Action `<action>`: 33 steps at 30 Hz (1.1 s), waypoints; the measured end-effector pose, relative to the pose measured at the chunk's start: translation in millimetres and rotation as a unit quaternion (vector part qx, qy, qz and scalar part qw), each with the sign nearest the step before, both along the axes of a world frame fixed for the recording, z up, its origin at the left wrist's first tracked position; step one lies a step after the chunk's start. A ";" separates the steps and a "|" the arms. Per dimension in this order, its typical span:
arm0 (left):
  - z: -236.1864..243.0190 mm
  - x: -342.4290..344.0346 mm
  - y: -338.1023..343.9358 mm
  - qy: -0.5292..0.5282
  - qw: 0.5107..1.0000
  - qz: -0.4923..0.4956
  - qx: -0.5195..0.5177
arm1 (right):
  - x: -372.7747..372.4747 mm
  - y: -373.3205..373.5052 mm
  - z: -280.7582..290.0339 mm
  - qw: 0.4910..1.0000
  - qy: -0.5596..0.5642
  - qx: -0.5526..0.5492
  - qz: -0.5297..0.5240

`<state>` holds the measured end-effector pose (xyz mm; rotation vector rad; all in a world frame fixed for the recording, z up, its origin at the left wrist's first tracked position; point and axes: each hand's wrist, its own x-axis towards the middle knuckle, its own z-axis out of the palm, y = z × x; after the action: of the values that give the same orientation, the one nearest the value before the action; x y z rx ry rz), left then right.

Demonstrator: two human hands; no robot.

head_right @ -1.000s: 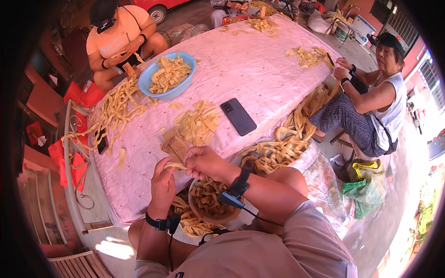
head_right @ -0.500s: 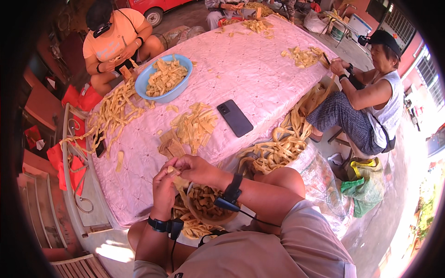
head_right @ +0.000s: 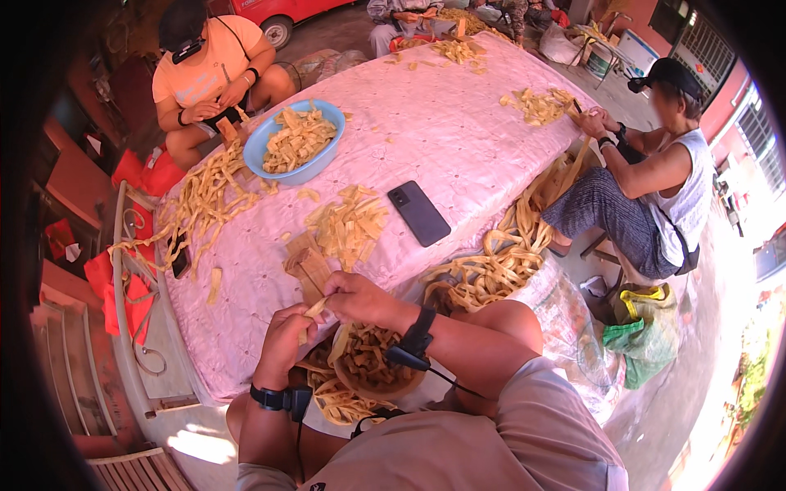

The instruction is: The person separates and prepares thin yellow strips of banana by hand, picking them from a wooden bowl and placing them onto a pile on a table.

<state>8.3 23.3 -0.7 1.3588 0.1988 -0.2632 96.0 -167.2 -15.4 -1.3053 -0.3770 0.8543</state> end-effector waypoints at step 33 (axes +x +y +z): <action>3.0 0.3 -20.0 -0.204 0.972 0.033 0.112 | -2.2 6.0 23.4 0.950 0.300 0.008 0.092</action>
<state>8.6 3.2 2.2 1.5951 -0.0734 0.1001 93.8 -161.2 8.0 -0.9409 -0.0207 1.3501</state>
